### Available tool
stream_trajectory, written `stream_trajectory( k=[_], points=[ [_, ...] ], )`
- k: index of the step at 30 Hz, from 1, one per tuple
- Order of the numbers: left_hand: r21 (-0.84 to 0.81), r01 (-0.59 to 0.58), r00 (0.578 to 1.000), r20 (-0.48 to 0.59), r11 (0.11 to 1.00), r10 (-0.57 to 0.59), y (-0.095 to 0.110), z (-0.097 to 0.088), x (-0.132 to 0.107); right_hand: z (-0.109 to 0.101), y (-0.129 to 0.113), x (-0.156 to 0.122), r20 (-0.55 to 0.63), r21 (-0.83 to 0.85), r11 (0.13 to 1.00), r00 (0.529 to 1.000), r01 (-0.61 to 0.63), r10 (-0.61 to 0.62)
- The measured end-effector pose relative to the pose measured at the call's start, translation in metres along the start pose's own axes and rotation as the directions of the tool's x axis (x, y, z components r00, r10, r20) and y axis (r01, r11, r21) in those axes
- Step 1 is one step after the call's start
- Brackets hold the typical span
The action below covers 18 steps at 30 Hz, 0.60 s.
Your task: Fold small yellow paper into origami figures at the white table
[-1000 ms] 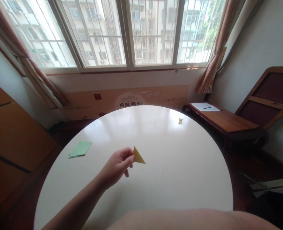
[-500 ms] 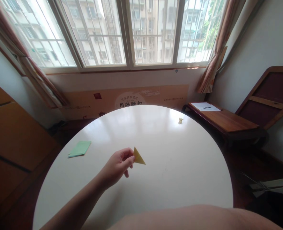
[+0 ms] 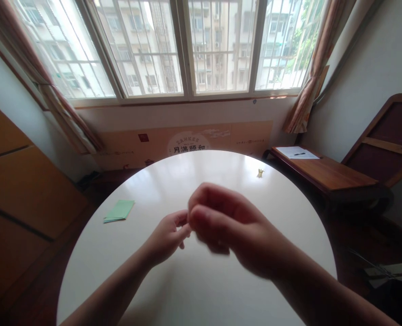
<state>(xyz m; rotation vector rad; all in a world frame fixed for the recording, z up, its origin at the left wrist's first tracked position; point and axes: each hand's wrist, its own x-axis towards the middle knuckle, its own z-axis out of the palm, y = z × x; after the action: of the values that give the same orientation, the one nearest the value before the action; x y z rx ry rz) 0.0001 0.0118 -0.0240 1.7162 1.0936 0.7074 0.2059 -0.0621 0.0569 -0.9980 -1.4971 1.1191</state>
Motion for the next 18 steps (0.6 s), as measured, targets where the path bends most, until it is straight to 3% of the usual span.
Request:
stream_trajectory(
  k=[3, 8, 12, 15, 18],
  points=[
    [0.165, -0.056, 0.996, 0.081, 0.985, 0.043, 0.004, -0.006, -0.002, -0.001, 0.035, 0.038, -0.11, -0.032, 0.994, 0.989, 0.101, -0.104],
    [0.246, -0.037, 0.982, 0.187, 0.969, -0.01, 0.014, -0.015, -0.003, -0.001, 0.087, 0.053, 0.059, -0.197, 0.98, 0.998, 0.04, -0.028],
    [0.26, 0.017, 0.969, 0.236, 0.965, -0.08, 0.025, -0.022, 0.003, 0.006, 0.093, 0.047, 0.192, -0.056, 0.997, 0.979, -0.061, 0.071],
    [0.251, 0.074, 0.967, 0.217, 0.965, -0.131, 0.034, -0.027, 0.011, 0.008, 0.093, 0.046, 0.176, 0.095, 0.976, 0.968, -0.197, 0.178],
    [0.104, 0.116, 0.983, 0.13, 0.988, -0.129, 0.039, -0.029, 0.02, 0.008, 0.094, 0.047, 0.15, 0.208, 0.94, 0.959, -0.269, 0.241]
  ],
)
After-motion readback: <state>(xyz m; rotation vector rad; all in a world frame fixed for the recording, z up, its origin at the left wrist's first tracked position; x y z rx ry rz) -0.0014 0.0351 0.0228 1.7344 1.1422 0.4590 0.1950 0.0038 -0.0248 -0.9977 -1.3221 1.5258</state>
